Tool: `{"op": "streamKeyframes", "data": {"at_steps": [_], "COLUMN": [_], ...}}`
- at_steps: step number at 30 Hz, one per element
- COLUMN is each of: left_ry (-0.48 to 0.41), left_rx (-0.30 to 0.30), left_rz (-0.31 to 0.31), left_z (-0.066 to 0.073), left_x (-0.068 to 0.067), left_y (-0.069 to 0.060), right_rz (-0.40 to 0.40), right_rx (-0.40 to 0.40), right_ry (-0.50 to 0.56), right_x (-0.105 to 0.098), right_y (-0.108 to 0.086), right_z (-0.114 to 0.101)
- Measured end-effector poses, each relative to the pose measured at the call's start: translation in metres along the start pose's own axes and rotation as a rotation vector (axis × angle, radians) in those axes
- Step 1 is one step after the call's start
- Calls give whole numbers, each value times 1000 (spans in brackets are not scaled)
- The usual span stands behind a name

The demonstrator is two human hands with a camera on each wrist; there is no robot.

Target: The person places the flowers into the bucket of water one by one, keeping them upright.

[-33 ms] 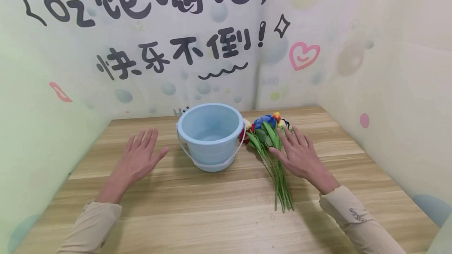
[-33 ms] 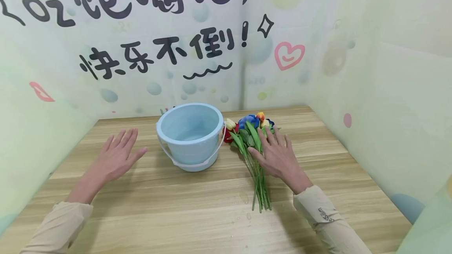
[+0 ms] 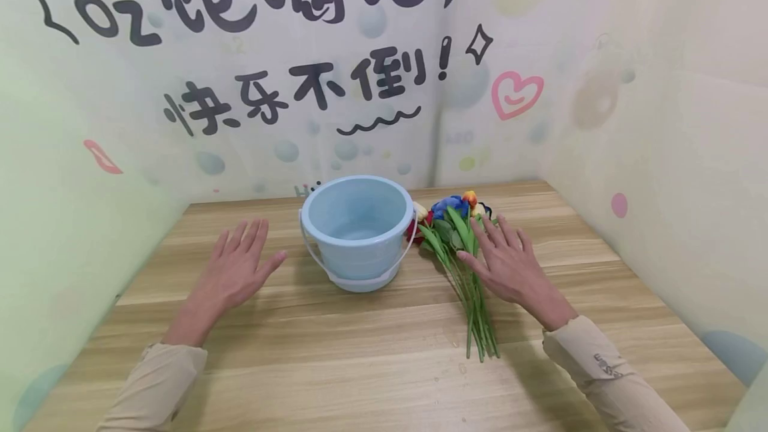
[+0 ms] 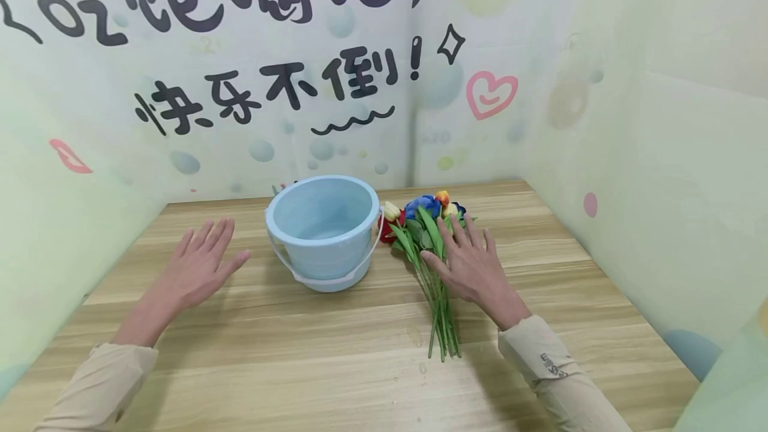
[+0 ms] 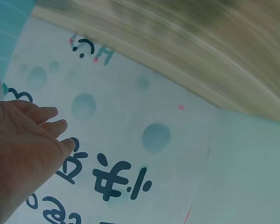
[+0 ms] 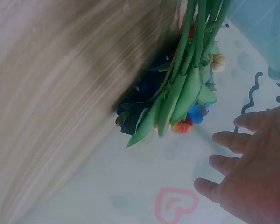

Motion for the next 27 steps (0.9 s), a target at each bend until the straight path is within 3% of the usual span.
{"op": "streamKeyframes", "data": {"at_steps": [17, 21, 27], "left_ry": [-17, -69, -216], "left_rx": [12, 14, 41], "left_rz": [-1, -5, 26], "left_z": [3, 9, 22], "left_x": [-3, -6, -13], "left_y": [1, 4, 11], "right_rz": [-8, 5, 72], "right_rx": [22, 64, 138], "right_ry": [47, 105, 263], "right_x": [-1, 0, 2], "right_y": [-4, -6, -8], "right_z": [3, 8, 17]}}
Point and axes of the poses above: each hand's wrist, its own y-axis towards the middle knuckle, its own x-axis out of the palm, z = x × y, the point moved 5 cm from there along y, towards the middle knuckle, and after that the axes turned 13 degrees about -y, right-handed, at the moved point
